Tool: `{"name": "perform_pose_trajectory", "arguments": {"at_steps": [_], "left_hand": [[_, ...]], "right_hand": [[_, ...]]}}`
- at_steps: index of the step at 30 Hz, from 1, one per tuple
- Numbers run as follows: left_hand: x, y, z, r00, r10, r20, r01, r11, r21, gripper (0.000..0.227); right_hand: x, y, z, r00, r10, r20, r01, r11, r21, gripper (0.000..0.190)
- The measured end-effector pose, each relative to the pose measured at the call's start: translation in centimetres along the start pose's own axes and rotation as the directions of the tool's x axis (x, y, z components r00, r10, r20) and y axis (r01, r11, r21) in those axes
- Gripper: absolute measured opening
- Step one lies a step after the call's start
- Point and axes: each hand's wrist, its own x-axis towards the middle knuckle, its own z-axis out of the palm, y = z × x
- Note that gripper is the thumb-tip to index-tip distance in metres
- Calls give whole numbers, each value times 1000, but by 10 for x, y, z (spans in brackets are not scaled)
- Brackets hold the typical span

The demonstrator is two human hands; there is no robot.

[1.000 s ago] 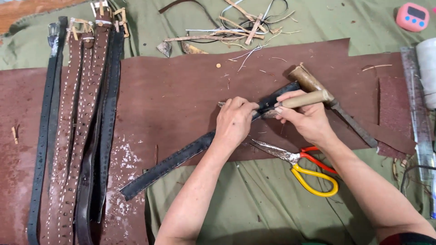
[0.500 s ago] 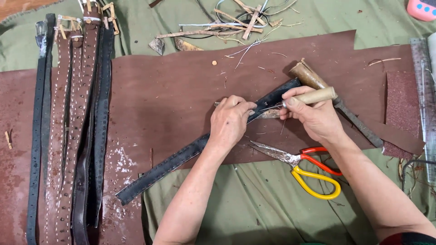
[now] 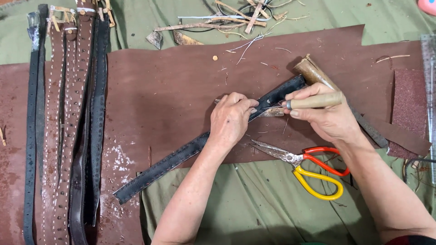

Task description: Trimming the end of a leather strap and then punching a series of holes into it using a hand punch and a wooden mallet.

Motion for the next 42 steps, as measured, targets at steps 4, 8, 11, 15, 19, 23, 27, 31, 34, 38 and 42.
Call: {"name": "perform_pose_trajectory", "arguments": {"at_steps": [4,8,11,15,19,23,27,31,34,38,42], "left_hand": [[0,-2,2,1000,-5,8,5,1000,0,16],[0,-1,4,997,47,-58,-47,999,3,17],[1,-4,3,997,49,-55,-52,998,-38,17],[3,-3,1,998,40,-49,-43,997,-61,16],[3,-2,0,999,20,-32,-22,998,-65,17],[3,-3,0,998,25,-50,-28,997,-75,17],[3,-4,0,998,30,-60,-34,997,-75,16],[4,-1,-7,999,-31,19,33,995,-92,16],[5,1,-9,999,-31,12,32,994,-102,16],[4,0,-7,999,-35,12,36,994,-101,16],[5,1,-9,999,-32,18,33,994,-101,15]], "right_hand": [[2,-5,2,996,29,83,-40,990,137,33],[6,-13,-2,993,108,51,-119,933,339,27],[4,-15,5,991,106,-75,-82,958,276,19],[3,-12,12,992,89,-85,-67,971,229,14],[4,-9,17,993,81,-89,-56,964,261,12],[5,-3,18,991,101,-83,-77,963,258,12],[5,-4,20,993,95,-69,-76,967,243,13],[6,3,22,990,84,-115,-54,969,240,15],[6,4,22,989,83,-119,-53,971,234,14],[7,5,21,990,77,-121,-48,971,232,14],[7,4,21,989,76,-124,-45,971,235,14]]}}
